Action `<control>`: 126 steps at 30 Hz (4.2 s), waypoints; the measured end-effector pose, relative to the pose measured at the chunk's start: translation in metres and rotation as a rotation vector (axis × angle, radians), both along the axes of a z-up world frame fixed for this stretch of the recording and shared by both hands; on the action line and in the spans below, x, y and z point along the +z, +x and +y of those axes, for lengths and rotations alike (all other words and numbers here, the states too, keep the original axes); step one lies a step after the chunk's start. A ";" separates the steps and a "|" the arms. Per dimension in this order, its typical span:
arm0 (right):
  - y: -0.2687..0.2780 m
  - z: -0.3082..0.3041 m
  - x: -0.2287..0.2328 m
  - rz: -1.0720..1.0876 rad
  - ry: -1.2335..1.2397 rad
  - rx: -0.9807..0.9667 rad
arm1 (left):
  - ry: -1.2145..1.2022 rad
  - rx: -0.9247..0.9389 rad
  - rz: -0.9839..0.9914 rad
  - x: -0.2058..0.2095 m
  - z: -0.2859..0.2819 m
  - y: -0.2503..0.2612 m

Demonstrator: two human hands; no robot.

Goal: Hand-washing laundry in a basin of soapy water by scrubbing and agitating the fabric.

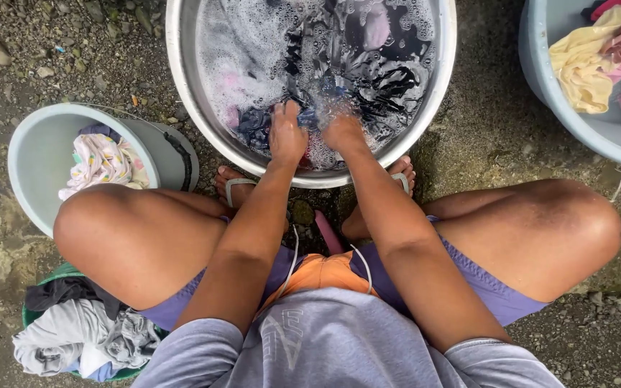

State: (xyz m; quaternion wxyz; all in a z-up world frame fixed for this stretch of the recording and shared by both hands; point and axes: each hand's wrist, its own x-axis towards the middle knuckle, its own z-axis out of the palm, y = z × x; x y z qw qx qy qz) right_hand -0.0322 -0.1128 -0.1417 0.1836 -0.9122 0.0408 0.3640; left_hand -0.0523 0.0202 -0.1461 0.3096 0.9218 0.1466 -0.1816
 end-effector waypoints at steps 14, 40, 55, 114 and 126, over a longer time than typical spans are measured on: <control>0.004 -0.005 0.054 -0.204 0.450 -0.591 | -0.355 -0.146 0.037 0.066 -0.019 0.040; 0.020 0.037 0.120 -0.402 0.887 -0.770 | -0.560 0.672 -0.414 0.109 -0.036 0.032; 0.020 -0.002 0.063 -0.591 0.163 -0.267 | -0.436 0.426 0.004 0.091 -0.012 0.024; 0.025 0.007 0.084 -0.258 0.130 -0.078 | -0.311 0.176 -0.107 0.037 0.000 0.024; 0.002 -0.002 0.014 0.132 0.002 0.016 | 0.096 -0.277 0.447 -0.040 -0.002 0.002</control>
